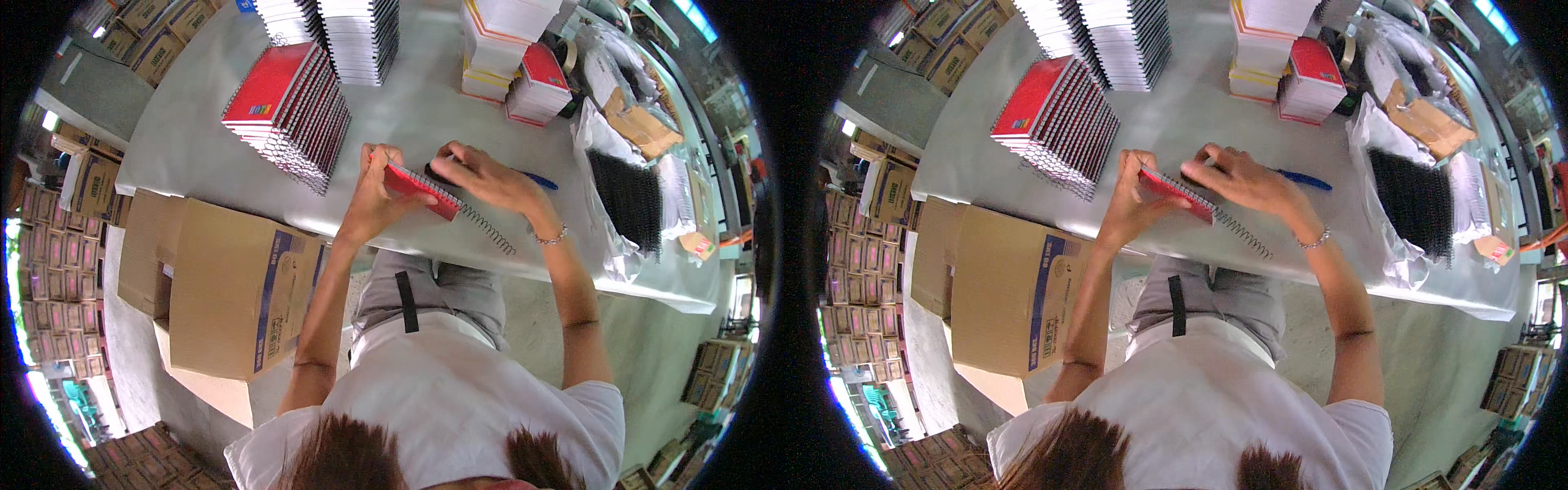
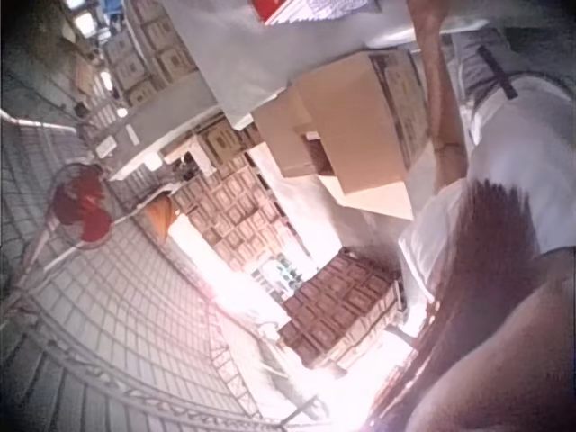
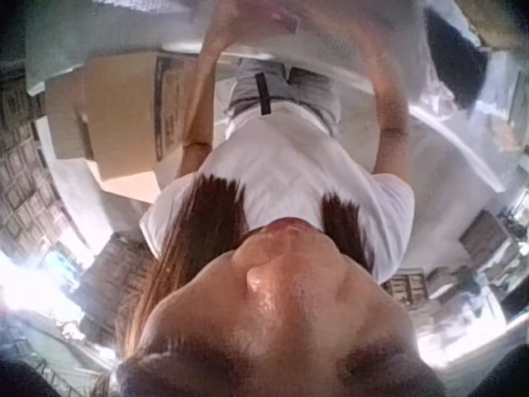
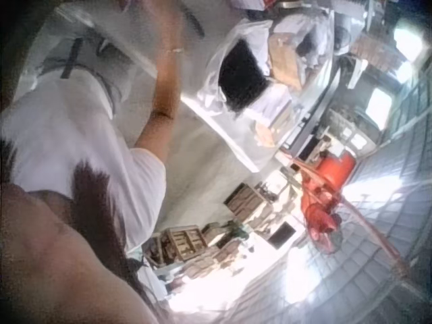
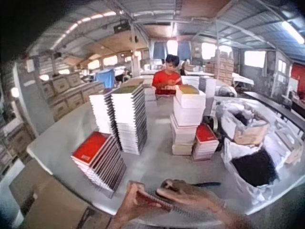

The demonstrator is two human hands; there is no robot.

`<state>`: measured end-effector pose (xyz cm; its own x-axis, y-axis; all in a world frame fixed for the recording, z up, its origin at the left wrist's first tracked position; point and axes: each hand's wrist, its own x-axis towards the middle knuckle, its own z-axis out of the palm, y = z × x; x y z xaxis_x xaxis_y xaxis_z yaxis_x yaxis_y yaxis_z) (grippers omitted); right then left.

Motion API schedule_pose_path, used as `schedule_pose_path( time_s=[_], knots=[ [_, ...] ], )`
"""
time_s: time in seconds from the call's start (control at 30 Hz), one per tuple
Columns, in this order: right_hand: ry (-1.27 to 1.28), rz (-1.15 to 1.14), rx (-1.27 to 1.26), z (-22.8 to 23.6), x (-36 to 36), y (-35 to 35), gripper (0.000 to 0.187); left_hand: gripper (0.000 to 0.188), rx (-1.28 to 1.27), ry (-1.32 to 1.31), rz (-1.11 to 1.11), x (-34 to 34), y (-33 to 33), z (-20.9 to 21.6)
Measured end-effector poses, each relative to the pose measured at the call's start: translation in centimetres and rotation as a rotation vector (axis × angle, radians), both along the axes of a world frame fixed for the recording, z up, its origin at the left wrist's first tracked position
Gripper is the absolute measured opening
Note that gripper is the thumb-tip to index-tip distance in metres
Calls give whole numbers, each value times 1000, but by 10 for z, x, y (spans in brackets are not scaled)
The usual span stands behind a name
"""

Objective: The person binds notepads by inserting a spiral wire into the pre-punched holes of a notepad, using pliers to trim and secure the wire ends, and then stacks the completed notebook on the table.

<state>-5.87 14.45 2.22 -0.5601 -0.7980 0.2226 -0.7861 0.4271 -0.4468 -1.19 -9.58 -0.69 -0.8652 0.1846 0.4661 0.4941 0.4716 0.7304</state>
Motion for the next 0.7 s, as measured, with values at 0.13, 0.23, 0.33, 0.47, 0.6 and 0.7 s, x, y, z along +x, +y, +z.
schedule_pose_path(
  time_s=[0.13, 0.23, 0.33, 0.47, 0.6, 0.7],
  knots=[
    [-428, -72, -123, 37, 0, 0, 34, 68, 39, -40, 13, -1, 0, -3],
    [481, -2, 240, -8, -9, 0, 54, 67, 39, -4, 8, -6, 1, -5],
    [-473, -226, -174, 34, -13, -6, 50, 72, 196, -121, -8, -3, -3, -6],
    [-244, -56, 16, 6, -11, -12, 53, 76, 356, -222, -73, -4, 0, -12],
    [-304, -63, 107, 17, -22, -16, 52, 74, 359, -239, -57, -7, 1, -14],
    [-479, -138, 33, 16, -18, -24, 69, 69, 381, -261, -62, -3, 1, -16]
  ],
)
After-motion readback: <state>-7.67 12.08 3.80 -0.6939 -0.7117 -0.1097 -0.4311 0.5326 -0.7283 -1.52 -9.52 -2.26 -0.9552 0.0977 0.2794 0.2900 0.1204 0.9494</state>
